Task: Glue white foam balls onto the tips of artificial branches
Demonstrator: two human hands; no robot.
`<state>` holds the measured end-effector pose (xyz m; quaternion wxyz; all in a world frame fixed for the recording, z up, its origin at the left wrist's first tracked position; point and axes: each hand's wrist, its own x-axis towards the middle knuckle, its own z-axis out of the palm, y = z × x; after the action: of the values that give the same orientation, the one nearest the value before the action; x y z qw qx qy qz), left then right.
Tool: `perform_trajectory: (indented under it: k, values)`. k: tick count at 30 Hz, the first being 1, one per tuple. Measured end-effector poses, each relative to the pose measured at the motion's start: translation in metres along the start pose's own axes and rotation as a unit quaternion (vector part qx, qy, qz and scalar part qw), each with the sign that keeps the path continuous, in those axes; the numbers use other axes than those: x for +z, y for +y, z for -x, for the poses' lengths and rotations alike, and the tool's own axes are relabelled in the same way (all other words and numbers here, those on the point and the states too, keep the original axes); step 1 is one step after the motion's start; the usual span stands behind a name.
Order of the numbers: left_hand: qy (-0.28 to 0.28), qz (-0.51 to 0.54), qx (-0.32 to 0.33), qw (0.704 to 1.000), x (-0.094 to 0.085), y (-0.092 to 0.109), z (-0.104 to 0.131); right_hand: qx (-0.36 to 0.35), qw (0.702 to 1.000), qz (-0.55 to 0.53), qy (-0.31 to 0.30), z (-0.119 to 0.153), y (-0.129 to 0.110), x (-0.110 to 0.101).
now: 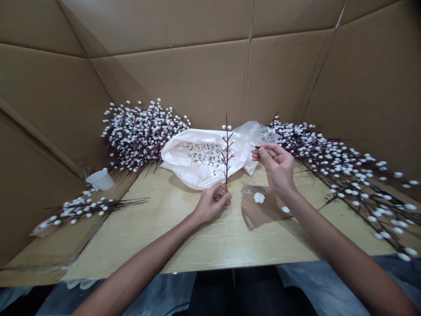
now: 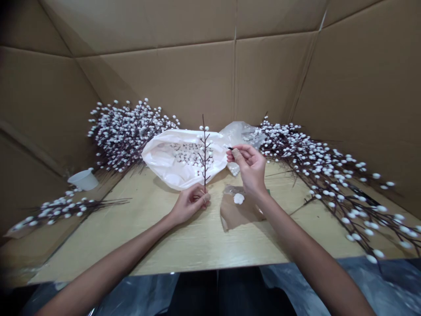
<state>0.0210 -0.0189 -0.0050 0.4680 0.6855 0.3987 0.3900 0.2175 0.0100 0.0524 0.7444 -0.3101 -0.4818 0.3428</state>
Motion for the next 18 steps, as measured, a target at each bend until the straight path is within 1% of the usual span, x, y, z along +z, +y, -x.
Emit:
perform_trajectory:
  k: [6,12,15,18]
  values:
    - [0.0,-0.002,-0.002,1.0,-0.0002,0.0001,-0.0005,0.03,0.999,-0.033,-0.001,-0.0026,-0.0003,-0.0017]
    - [0.0,-0.004,-0.006,1.0,-0.0004,-0.0002,-0.0003,0.031,0.999,-0.026,-0.007,-0.0033,-0.0006,-0.0018]
    - [0.004,-0.005,-0.006,1.0,0.0001,0.0006,-0.0001,0.025,1.0,-0.015,-0.01,-0.0017,-0.0027,0.0]
    - [0.004,-0.008,-0.005,1.0,0.0007,0.0018,0.0002,-0.001,0.999,0.021,-0.032,0.0013,-0.0046,0.0023]
